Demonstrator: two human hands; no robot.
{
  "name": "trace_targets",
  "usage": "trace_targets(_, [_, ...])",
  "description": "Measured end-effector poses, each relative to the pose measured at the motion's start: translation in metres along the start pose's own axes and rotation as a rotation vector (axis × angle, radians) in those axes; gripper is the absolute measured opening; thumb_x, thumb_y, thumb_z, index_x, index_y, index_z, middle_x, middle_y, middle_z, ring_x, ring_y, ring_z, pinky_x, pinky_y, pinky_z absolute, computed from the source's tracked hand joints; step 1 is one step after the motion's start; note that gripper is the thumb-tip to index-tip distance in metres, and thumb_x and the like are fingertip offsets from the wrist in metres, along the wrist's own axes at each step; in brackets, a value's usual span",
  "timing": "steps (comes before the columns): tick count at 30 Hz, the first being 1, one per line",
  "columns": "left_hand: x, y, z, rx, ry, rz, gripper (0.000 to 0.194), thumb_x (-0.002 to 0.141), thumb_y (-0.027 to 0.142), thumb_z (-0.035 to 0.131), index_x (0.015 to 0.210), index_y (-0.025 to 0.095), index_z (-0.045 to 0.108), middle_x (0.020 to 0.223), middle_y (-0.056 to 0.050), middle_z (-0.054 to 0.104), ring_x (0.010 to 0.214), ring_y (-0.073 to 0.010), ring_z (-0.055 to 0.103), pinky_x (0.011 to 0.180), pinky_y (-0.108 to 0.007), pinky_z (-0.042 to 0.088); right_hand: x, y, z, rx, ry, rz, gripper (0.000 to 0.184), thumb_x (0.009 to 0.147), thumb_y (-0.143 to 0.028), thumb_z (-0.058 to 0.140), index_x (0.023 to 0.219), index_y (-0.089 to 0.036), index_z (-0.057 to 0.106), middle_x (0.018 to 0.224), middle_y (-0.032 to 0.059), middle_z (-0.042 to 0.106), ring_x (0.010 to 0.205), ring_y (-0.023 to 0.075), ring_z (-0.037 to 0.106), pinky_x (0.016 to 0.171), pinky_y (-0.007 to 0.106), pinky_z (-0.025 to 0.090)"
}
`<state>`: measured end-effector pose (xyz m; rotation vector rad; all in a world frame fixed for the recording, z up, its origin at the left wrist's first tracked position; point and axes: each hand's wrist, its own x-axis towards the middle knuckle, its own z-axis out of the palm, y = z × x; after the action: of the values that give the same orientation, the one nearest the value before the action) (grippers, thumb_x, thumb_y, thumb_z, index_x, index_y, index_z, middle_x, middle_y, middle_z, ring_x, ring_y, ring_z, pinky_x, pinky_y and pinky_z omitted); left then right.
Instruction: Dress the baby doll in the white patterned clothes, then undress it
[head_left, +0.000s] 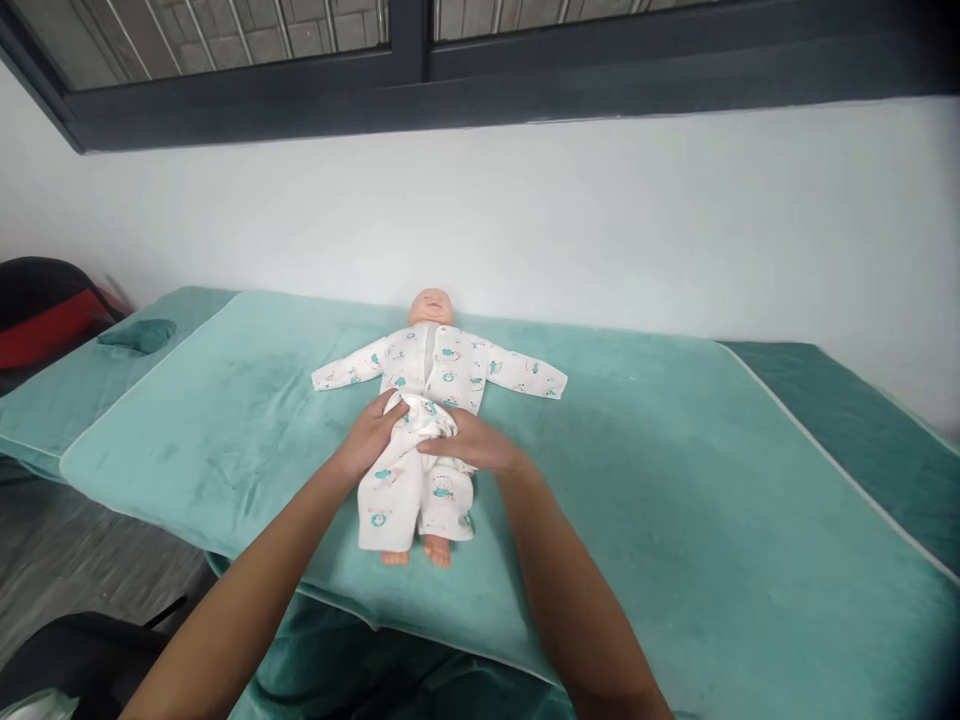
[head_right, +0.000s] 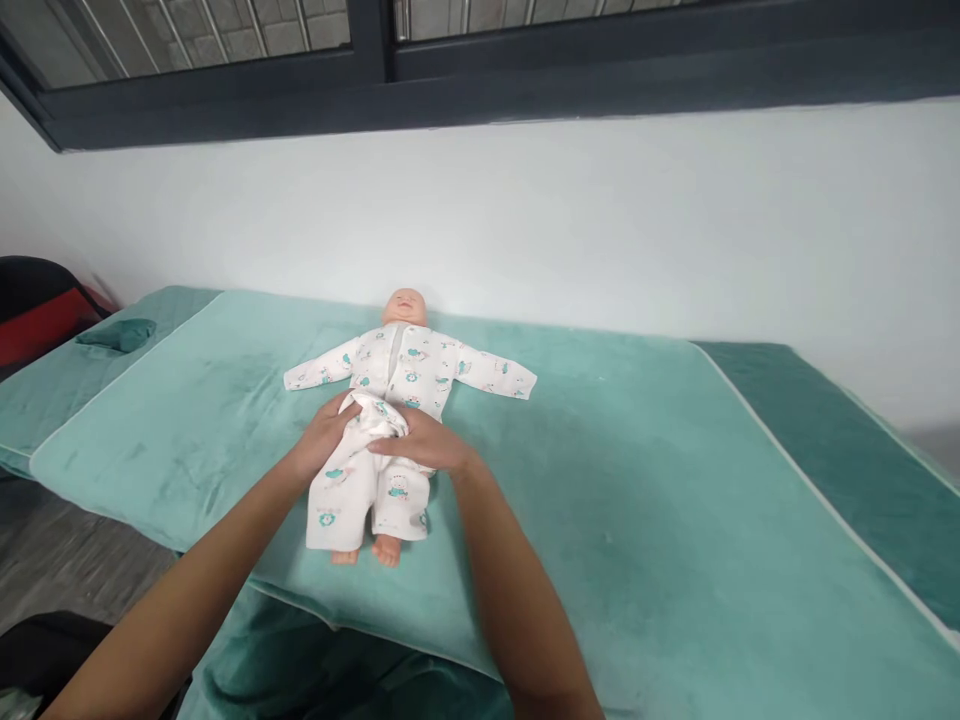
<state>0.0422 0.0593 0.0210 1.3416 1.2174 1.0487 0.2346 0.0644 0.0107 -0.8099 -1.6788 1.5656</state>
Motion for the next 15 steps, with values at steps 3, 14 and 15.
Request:
trace_targets(3, [-0.008, 0.010, -0.001, 0.062, -0.160, 0.014, 0.051, 0.086, 0.060, 0.063, 0.110, 0.016, 0.070, 0.110, -0.009, 0.073, 0.102, -0.0267, 0.065, 0.088, -0.034, 0.050, 0.005, 0.009, 0.002, 0.178, 0.157, -0.018, 0.041, 0.075, -0.035, 0.077, 0.112, -0.021, 0.071, 0.105, 0.0034, 0.074, 0.099, 0.0246, 0.067, 0.090, 0.036, 0.051])
trace_targets(14, [-0.047, 0.012, -0.001, -0.144, -0.065, -0.069, 0.039, 0.082, 0.047, 0.074, 0.104, 0.016, 0.065, 0.091, -0.003, 0.066, 0.083, -0.0165, 0.060, 0.072, -0.026, 0.047, 0.006, -0.003, 0.009, -0.219, 0.105, -0.056, 0.015, 0.083, -0.030, 0.059, 0.081, -0.017, 0.065, 0.082, -0.0008, 0.066, 0.079, 0.0160, 0.057, 0.070, 0.025, 0.042])
trace_targets(15, [-0.053, 0.011, 0.000, -0.184, -0.024, -0.069, 0.036, 0.081, 0.046, 0.075, 0.098, 0.016, 0.065, 0.085, -0.001, 0.064, 0.078, -0.0140, 0.058, 0.069, -0.024, 0.045, 0.005, -0.005, 0.010, -0.252, 0.073, -0.053, 0.013, 0.083, -0.028, 0.057, 0.080, -0.017, 0.064, 0.082, -0.0011, 0.066, 0.077, 0.0154, 0.056, 0.069, 0.025, 0.042])
